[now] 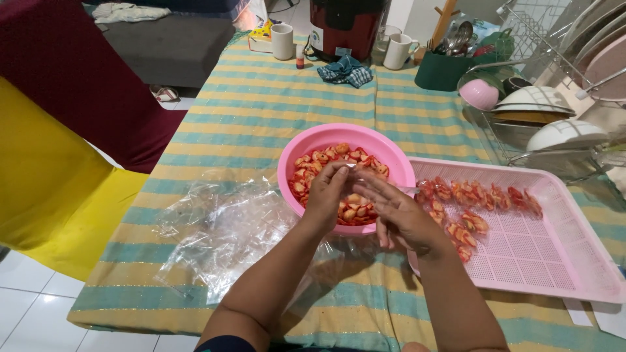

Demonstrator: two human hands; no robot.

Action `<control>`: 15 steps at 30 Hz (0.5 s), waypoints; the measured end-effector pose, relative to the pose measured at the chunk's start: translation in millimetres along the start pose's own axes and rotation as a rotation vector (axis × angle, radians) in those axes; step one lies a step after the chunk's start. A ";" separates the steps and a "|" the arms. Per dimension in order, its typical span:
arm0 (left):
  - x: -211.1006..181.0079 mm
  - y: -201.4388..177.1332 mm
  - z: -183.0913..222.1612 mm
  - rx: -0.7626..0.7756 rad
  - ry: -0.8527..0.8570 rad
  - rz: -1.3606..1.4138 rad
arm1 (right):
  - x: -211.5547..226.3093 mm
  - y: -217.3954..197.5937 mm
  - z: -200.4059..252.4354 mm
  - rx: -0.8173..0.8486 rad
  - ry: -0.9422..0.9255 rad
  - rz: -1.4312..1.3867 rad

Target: Sorting and transferring sliced food items from a bowl to a tray by hand and using a spoon.

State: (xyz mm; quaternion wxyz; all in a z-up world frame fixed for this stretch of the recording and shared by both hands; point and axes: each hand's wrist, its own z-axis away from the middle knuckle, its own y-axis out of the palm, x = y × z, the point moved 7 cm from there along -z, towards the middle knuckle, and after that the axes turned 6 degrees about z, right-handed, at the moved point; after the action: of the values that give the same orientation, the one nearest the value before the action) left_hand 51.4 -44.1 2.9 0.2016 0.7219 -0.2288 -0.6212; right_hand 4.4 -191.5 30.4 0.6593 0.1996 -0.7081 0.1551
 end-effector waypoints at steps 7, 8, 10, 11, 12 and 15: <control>-34.8 28.3 20.4 0.080 0.034 -0.012 | 6.3 -6.9 4.8 -0.084 -0.013 0.314; -36.9 29.8 21.0 0.079 0.035 -0.011 | 15.1 1.8 4.6 -0.083 -0.013 0.315; -33.8 35.3 23.0 0.110 -0.071 0.142 | 48.2 27.0 6.8 -0.040 -0.257 0.569; -31.5 35.5 24.1 0.109 -0.071 0.142 | 45.6 30.3 7.4 -0.040 -0.256 0.569; -28.1 37.5 25.5 0.132 -0.094 0.179 | 46.8 34.5 8.9 -0.059 -0.312 0.667; -21.5 40.2 28.0 0.138 -0.090 0.222 | 57.0 46.4 9.4 -0.084 -0.396 0.847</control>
State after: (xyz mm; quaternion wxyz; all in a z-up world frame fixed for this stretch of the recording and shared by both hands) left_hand 17.8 -64.6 39.2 0.2084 0.6755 -0.3584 -0.6098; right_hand -29.3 -160.0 88.3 0.3978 -0.1084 -0.8450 0.3406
